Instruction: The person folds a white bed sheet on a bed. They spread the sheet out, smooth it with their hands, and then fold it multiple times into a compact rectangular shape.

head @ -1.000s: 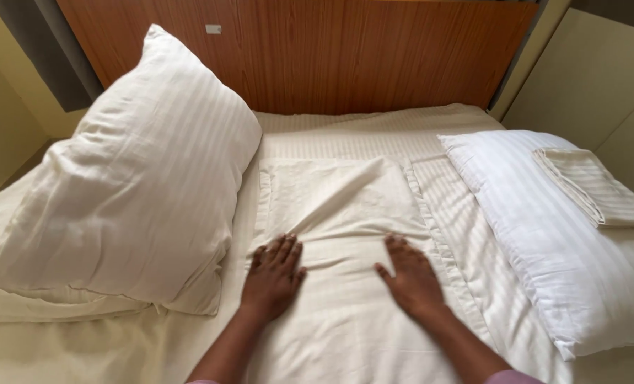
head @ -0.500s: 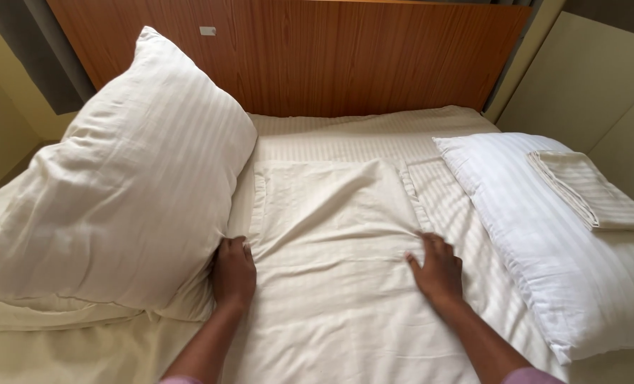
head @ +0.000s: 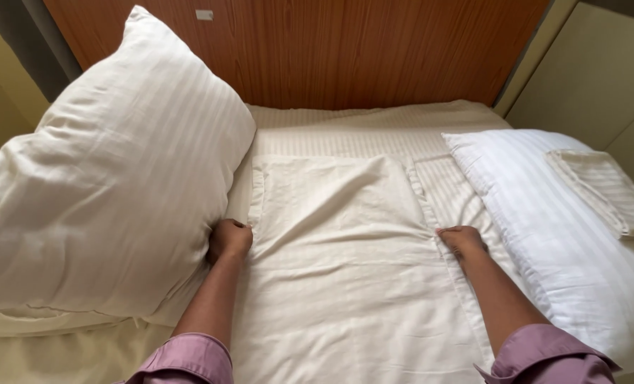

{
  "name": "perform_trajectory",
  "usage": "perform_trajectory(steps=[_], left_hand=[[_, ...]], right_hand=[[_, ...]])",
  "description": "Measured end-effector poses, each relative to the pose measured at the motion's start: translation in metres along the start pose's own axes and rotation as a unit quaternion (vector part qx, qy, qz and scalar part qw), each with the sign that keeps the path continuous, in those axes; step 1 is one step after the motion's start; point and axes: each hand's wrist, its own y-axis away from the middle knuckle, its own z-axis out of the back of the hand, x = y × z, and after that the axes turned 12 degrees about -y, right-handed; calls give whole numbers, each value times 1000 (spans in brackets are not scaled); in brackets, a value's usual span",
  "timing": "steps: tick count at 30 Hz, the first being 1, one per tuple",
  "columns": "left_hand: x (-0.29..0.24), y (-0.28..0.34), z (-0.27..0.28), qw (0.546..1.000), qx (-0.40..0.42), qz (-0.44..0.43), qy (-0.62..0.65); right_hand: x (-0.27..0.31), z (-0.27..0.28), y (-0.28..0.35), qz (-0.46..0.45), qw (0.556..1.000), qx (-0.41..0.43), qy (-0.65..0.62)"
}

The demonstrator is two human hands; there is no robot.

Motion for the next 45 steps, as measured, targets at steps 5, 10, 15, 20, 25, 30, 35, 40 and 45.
perform_trajectory(steps=[5, 10, 15, 20, 25, 30, 35, 40, 45], left_hand=[[4, 3, 7, 999, -23, 16, 26], [15, -6, -11, 999, -44, 7, 19], [0, 50, -23, 953, -266, -133, -55], [-11, 150, -59, 868, -149, -427, -207], [17, 206, -50, 857, -89, -464, -205], [70, 192, -9, 870, -31, -387, -302], [99, 197, 40, 854, 38, -201, -478], [78, 300, 98, 858, 67, -319, -397], [82, 369, 71, 822, 170, -461, -288]], right_hand=[[1, 1, 20, 7, 993, -12, -121], [20, 1, 66, 22, 997, -63, 28], [41, -18, 132, 157, 947, -172, 220], [-9, -91, 210, 510, 845, -53, 150], [-8, -89, 300, 496, 804, 103, 311], [-43, -13, 263, 470, 799, 24, 373], [-40, 80, 267, 304, 796, 20, 523], [-2, 117, 347, 234, 827, 123, 496], [-21, 107, 404, 343, 850, 303, 260]])
